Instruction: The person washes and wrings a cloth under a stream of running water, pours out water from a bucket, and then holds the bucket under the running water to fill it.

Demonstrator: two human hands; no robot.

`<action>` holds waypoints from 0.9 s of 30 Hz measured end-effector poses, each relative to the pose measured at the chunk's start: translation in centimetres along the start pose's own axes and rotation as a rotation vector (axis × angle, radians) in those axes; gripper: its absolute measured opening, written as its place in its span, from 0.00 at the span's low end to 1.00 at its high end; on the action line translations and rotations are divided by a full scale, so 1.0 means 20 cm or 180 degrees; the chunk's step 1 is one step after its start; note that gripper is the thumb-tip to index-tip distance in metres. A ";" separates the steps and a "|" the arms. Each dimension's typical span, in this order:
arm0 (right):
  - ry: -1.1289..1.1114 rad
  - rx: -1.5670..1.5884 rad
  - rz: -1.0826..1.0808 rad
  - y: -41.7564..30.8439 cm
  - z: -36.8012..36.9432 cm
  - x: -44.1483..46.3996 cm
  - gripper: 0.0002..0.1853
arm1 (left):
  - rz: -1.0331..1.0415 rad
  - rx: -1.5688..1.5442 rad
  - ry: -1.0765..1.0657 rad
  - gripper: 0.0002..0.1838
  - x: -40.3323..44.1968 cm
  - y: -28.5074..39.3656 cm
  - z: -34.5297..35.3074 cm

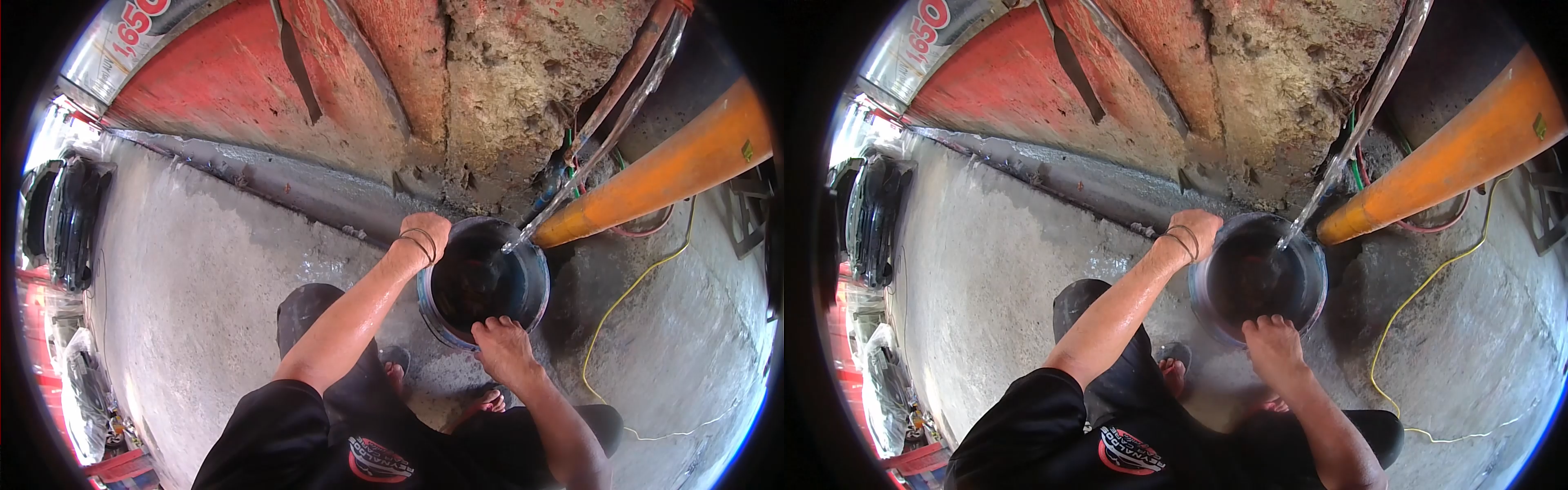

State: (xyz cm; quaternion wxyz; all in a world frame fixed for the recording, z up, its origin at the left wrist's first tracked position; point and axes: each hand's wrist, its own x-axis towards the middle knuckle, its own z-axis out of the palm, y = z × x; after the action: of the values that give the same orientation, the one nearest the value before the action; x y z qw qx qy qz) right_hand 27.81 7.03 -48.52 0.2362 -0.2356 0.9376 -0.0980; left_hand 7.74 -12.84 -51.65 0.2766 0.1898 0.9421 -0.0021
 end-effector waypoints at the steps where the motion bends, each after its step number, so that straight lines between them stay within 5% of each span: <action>1: 0.0006 -0.0014 0.0000 0.00 0.00 0.00 0.21 | -0.0003 -0.0001 -0.0010 0.17 0.00 0.00 0.00; 27: -0.0019 -0.0035 0.0028 0.00 0.01 0.00 0.21 | -0.0017 0.0015 0.0041 0.15 0.00 0.01 0.00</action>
State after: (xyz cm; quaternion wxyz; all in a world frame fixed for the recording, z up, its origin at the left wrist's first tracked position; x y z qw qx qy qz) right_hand 27.82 6.99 -48.66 0.2382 -0.2330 0.9384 -0.0911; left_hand 7.76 -12.65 -51.70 0.2700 0.1879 0.9443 -0.0039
